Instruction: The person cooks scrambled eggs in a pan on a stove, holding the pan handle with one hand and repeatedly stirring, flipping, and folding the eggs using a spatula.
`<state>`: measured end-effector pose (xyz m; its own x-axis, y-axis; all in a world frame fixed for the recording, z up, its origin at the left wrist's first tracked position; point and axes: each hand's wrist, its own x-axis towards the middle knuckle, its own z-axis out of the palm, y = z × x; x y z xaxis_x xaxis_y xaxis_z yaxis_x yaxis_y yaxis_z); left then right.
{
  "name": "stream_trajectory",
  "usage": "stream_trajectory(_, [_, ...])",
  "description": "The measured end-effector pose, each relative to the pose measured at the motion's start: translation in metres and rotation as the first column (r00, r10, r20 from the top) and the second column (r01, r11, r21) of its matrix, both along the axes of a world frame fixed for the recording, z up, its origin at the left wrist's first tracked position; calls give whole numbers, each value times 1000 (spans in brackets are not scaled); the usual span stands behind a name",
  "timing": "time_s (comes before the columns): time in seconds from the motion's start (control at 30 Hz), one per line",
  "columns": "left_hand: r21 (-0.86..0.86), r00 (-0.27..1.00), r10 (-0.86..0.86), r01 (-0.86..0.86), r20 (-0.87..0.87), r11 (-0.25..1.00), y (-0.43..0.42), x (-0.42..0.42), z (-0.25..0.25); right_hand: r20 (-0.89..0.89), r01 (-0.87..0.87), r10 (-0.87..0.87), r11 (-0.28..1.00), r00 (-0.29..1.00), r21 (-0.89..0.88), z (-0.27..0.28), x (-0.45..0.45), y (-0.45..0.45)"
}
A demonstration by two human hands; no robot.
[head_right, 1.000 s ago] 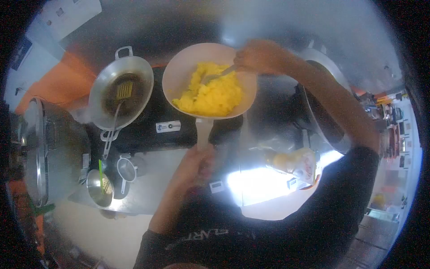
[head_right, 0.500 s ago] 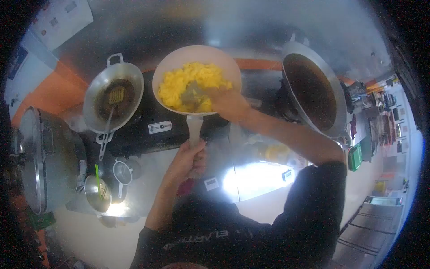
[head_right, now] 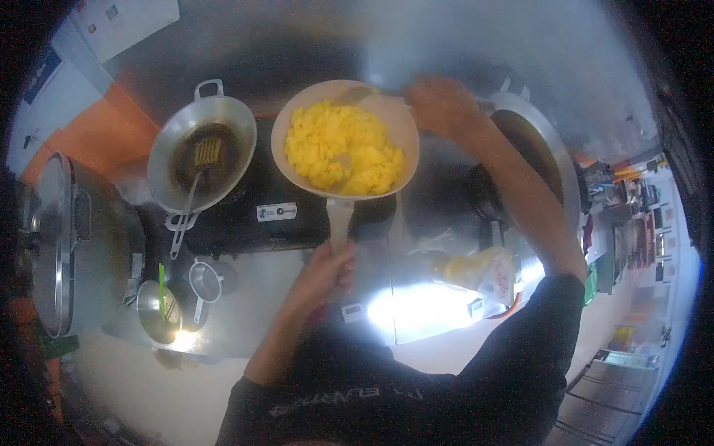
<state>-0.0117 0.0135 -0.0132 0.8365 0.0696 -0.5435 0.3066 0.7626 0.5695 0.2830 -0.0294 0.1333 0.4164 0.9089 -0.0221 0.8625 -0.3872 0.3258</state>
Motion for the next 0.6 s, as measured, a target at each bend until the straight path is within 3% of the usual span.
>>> stream_trajectory(0.1, [-21, 998, -64, 64, -4, 998, 4, 1, 1, 97, -285, 276, 952, 956, 111, -44, 29, 17])
stream_trajectory(0.2, [-16, 998, -63, 63, -4, 998, 5, 1, 3, 25, -174, 175, 984, 984, -38, -84, 7, 52])
stream_trajectory(0.3, [-7, 997, -69, 70, 38, 998, 6, -1, 1, -127, -225, 204, 957, 971, -184, -73, -45, 39])
stream_trajectory(0.4, [-27, 999, -48, 49, 24, 998, 4, 0, 1, -135, -321, 319, 947, 938, 6, -38, -74, 1])
stream_trajectory(0.5, [18, 998, -59, 59, 18, 998, 3, 1, 1, -86, -130, 137, 988, 987, 82, -3, -81, -28])
stream_trajectory(0.57, [-1, 998, -53, 53, 44, 999, 3, 0, -2, -232, -72, 109, 984, 967, 163, 9, -88, -39])
stream_trajectory(0.6, [-8, 997, -53, 54, 58, 999, 3, 1, -3, -194, -62, 82, 992, 978, 106, -3, -85, -43])
